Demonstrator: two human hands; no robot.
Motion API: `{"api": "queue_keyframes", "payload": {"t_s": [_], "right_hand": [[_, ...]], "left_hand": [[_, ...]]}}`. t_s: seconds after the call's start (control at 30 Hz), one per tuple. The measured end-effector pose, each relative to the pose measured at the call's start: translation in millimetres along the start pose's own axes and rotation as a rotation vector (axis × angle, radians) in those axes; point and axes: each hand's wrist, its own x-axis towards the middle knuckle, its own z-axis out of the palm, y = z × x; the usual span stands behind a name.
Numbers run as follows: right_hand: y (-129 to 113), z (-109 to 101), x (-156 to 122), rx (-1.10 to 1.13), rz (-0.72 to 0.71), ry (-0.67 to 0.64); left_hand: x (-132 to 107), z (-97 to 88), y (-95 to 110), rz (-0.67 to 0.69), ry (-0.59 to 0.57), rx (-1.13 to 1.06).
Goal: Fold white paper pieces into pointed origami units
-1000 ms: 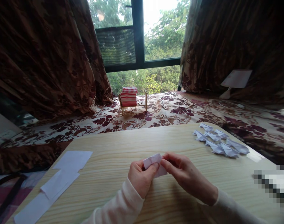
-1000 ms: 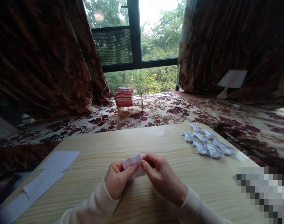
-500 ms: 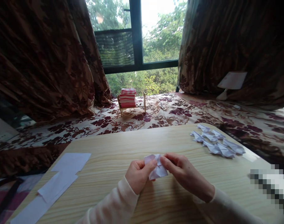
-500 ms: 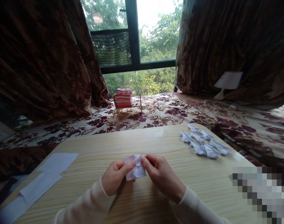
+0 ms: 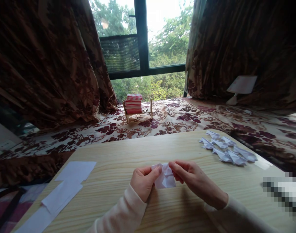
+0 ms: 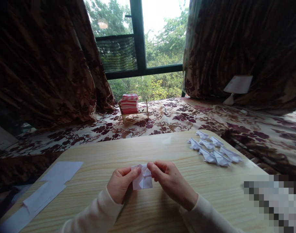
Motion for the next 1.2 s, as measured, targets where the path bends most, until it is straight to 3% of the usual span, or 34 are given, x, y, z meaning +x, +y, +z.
{"api": "queue_keyframes", "payload": {"t_s": [0.3,0.5,0.73,1.03,1.2], "right_hand": [[5.6,-1.4,1.6,0.071,0.043,-0.010],[5.6,-0.3,3.3,0.106,0.010,-0.006],[6.7,-3.0,3.7,0.075,0.035,0.036],[2.1,-6.2,3.7,0.137,0.052,0.062],[-2.1,-4.3,3.1,0.174,0.081,0.011]], "left_hand": [[-2.5,3.5,3.4,0.001,-0.025,0.048],[-5.0,4.3,5.3,0.009,0.076,0.100],[-5.2,7.8,9.6,-0.025,0.045,0.042],[1.6,3.1,8.6,-0.009,0.119,-0.041],[-3.1,6.8,13.7,-0.066,0.135,-0.105]]}}
